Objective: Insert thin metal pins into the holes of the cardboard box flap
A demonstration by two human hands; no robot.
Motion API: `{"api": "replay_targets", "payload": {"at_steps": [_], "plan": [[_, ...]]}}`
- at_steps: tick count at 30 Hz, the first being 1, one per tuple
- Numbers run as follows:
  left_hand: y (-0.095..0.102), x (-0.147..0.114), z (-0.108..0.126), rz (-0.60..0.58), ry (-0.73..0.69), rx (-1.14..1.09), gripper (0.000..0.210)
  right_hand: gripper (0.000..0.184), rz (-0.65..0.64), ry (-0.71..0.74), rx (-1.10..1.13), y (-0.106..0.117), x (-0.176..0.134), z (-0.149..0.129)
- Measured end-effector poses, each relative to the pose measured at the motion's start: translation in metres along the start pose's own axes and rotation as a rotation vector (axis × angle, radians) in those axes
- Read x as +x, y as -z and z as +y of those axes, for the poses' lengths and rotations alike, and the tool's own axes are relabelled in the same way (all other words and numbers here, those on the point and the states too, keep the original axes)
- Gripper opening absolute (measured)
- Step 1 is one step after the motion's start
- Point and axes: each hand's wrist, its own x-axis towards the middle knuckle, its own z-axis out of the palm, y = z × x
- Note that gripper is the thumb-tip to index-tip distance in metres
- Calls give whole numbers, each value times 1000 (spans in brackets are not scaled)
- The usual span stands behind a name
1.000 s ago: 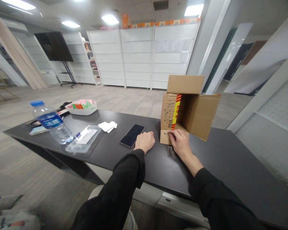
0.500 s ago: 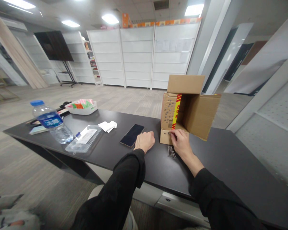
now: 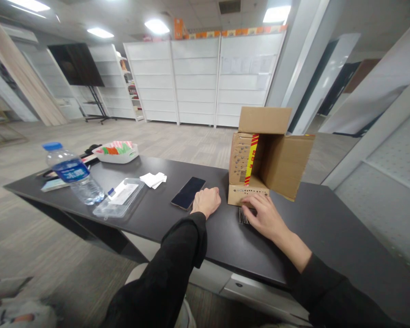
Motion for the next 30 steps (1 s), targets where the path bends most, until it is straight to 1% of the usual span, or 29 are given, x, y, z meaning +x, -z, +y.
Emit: {"api": "replay_targets", "payload": {"at_steps": [3,6,11,16,30], "plan": [[0,0,0,4,-4,1,36,13,-102,33,30,7,-9,-4],[1,0,0,4,-1,1,36,16,-154,44,45,6,-15,-6],[4,-1,2,-12,15,6,37,22,-138,44,79,0,-18,-5],[6,-2,3,-23,22,6,37,26,-135,36,102,-1,-17,-4],[2,0,2,-1,22,3,36,25,-171,32,69,1,-16,-6]]}}
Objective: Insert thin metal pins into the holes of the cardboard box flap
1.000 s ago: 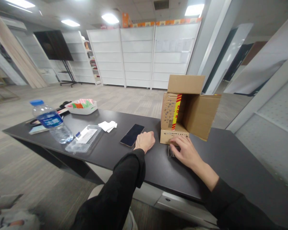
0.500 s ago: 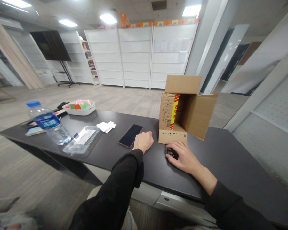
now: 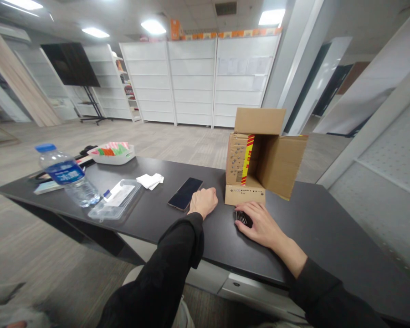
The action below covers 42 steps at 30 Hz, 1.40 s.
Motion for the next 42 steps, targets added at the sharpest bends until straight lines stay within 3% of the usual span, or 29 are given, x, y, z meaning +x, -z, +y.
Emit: {"api": "replay_targets", "payload": {"at_steps": [26,33,42], "plan": [[6,-3,3,-30,7,13,37,16,17,58,-83,-3,5,-1],[3,-2,0,-17,-8,6,37,21,23,87,-147,-2,8,1],[-1,0,-2,8,-24,10,36,29,177,5,-28,-15,17,13]]}}
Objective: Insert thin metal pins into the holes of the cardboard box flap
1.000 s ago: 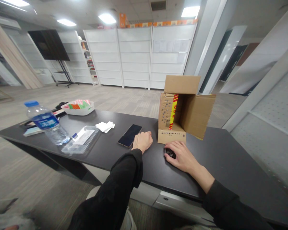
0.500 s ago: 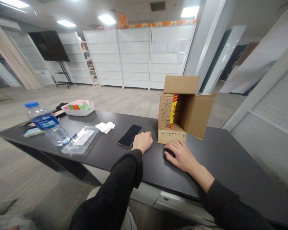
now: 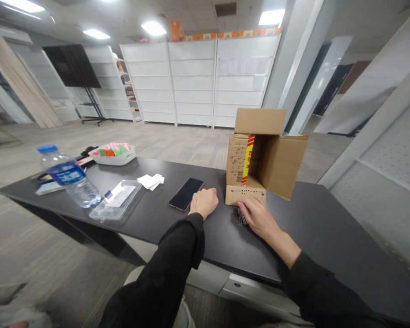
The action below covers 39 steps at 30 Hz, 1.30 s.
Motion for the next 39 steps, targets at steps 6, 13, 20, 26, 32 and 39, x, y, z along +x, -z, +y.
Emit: {"api": "replay_targets", "payload": {"at_steps": [6,13,20,26,32,39], "plan": [[1,0,0,3,-10,-4,35,30,239,-198,218,-7,11,2],[-1,1,-1,30,-20,-1,33,32,423,-331,273,-9,21,9],[-2,0,0,15,-8,-3,35,30,447,-277,225,-12,21,11],[-1,0,-1,17,-6,-10,35,31,423,-246,177,-12,22,10],[-2,1,-1,11,-2,-20,34,29,402,-236,158,-13,23,12],[-2,1,-1,24,-13,-17,35,28,355,-241,54,-17,22,18]]}}
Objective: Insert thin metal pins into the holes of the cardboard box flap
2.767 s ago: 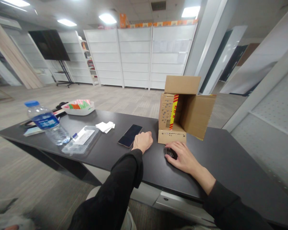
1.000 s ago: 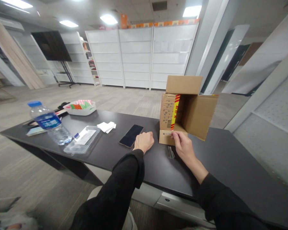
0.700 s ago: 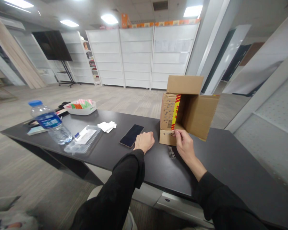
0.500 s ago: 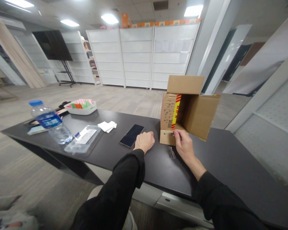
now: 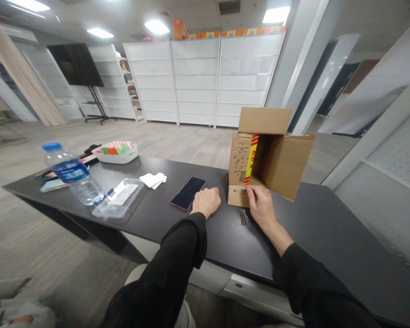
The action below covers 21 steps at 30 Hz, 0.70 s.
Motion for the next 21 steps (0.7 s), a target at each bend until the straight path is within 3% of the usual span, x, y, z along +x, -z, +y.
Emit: {"api": "replay_targets", "payload": {"at_steps": [21], "plan": [[8,-3,4,-51,26,-1,36,27,-24,-23,-223,-1,1,-3]]}}
